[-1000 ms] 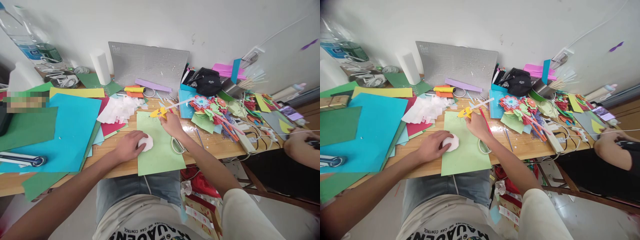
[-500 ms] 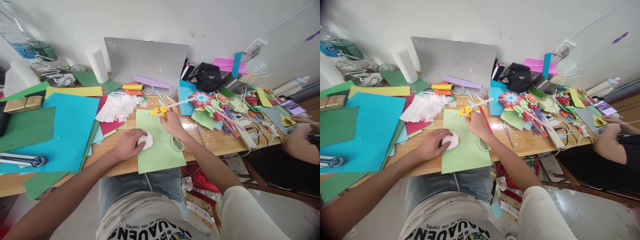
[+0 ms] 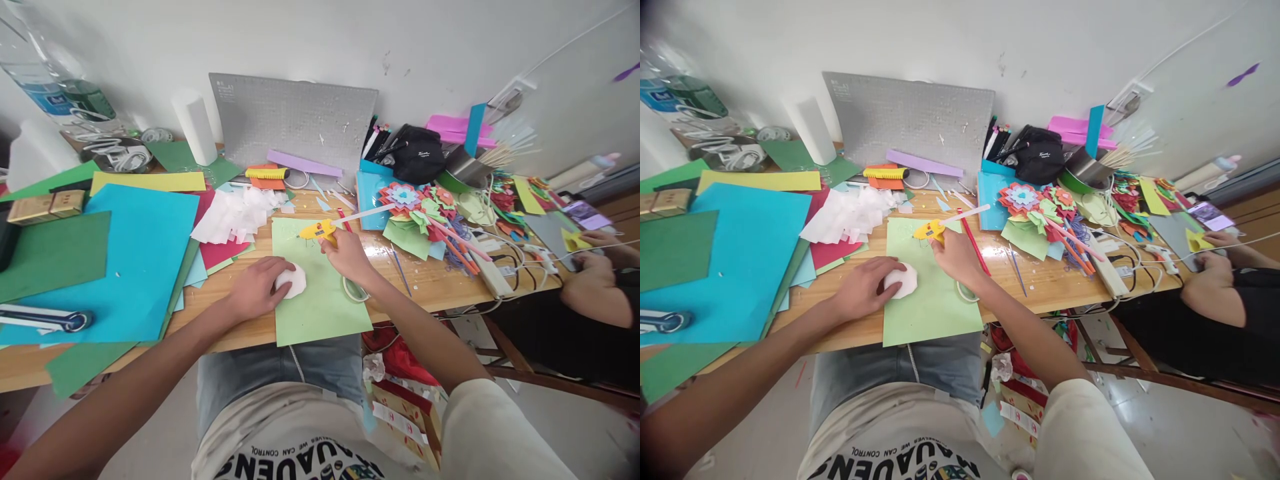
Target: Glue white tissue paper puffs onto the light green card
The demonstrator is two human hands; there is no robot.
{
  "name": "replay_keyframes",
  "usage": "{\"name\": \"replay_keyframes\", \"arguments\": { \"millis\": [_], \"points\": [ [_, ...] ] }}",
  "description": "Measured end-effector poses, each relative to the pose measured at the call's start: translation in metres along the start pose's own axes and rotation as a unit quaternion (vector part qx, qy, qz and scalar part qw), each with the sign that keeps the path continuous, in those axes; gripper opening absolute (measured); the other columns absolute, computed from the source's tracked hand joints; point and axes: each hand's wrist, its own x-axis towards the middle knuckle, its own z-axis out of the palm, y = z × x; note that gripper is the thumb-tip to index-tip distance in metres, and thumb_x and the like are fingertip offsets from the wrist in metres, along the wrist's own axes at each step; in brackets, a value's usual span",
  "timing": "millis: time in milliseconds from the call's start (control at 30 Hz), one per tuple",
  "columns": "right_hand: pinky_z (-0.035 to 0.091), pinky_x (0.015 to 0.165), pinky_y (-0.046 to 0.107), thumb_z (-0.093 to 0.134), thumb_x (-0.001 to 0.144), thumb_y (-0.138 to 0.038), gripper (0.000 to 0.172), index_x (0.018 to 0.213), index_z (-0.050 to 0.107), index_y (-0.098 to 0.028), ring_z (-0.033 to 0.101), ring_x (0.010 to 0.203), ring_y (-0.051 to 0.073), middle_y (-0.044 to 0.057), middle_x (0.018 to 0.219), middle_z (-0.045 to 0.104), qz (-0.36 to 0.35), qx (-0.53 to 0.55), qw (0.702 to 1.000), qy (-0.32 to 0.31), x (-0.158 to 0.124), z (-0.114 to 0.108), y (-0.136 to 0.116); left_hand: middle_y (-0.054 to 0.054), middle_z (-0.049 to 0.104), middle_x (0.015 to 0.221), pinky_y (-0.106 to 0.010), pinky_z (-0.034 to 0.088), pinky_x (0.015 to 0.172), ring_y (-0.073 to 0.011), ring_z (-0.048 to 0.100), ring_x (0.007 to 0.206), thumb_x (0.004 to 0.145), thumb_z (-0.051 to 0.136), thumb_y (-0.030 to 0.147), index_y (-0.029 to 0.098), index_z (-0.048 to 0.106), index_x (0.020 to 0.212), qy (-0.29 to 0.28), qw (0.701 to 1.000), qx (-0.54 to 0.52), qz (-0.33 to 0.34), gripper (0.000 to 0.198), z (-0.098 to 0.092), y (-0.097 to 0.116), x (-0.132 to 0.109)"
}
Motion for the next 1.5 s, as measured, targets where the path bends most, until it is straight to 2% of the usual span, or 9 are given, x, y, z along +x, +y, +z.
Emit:
{"name": "replay_keyframes", "arguments": {
  "millis": [167,433,700,933,1133,1500],
  "points": [
    [0.034,0.062,0.028,0.048,0.093,-0.036,0.027,0.096,0.066,-0.016,0.062,0.072,0.021,0.008,0.08,0.071,-0.001,-0.021,1.0,0.008,-0.005,0.001,-0.007,-0.008,0.067,0.118,-0.042,0.049,0.095,-0.0271,0.063,0.109,0.091,0.049,0.03,0.021,0.06,0.116,-0.001,1.0,-0.004,0.002,0.029,0.0,0.0,0.0],
    [0.04,0.067,0.026,0.049,0.093,-0.034,0.026,0.095,0.069,-0.017,0.064,0.075,0.02,0.007,0.084,0.072,0.001,0.034,0.999,-0.005,-0.004,-0.001,-0.004,-0.009,0.068,0.118,-0.042,0.049,0.095,-0.027,0.063,0.11,0.092,0.048,0.032,0.021,0.06,0.115,-0.001,1.0,-0.002,0.004,0.028,0.0,0.0,0.001],
    [0.035,0.061,0.029,0.05,0.092,-0.036,0.028,0.095,0.067,-0.014,0.062,0.072,0.022,0.01,0.083,0.071,0.003,-0.026,0.999,0.022,-0.003,0.001,-0.001,-0.009,0.067,0.119,-0.042,0.049,0.094,-0.0276,0.062,0.11,0.092,0.048,0.031,0.021,0.059,0.117,-0.006,1.0,0.0,0.003,0.029,0.002,-0.001,0.0],
    [0.038,0.065,0.026,0.05,0.092,-0.033,0.024,0.096,0.068,-0.018,0.064,0.075,0.019,0.006,0.087,0.073,-0.018,0.043,0.999,-0.006,-0.007,-0.002,-0.008,-0.009,0.067,0.118,-0.042,0.049,0.095,-0.0273,0.063,0.109,0.092,0.048,0.031,0.02,0.059,0.116,-0.001,1.0,0.0,0.005,0.029,0.001,-0.001,0.001],
    [0.032,0.059,0.027,0.047,0.094,-0.035,0.027,0.099,0.066,-0.016,0.059,0.066,0.019,0.007,0.081,0.071,-0.012,0.014,1.0,0.009,-0.01,0.003,-0.014,-0.008,0.067,0.117,-0.041,0.049,0.093,-0.0271,0.063,0.108,0.091,0.048,0.03,0.022,0.059,0.117,0.001,1.0,-0.003,0.011,0.029,0.002,-0.002,0.0],
    [0.036,0.064,0.026,0.049,0.092,-0.031,0.023,0.093,0.068,-0.017,0.06,0.068,0.017,0.006,0.084,0.072,-0.008,0.061,0.998,-0.006,-0.011,0.0,-0.009,-0.009,0.067,0.118,-0.043,0.049,0.093,-0.0277,0.063,0.109,0.091,0.049,0.031,0.021,0.06,0.116,-0.004,1.0,-0.002,0.001,0.029,0.0,0.001,0.001]
  ]
}}
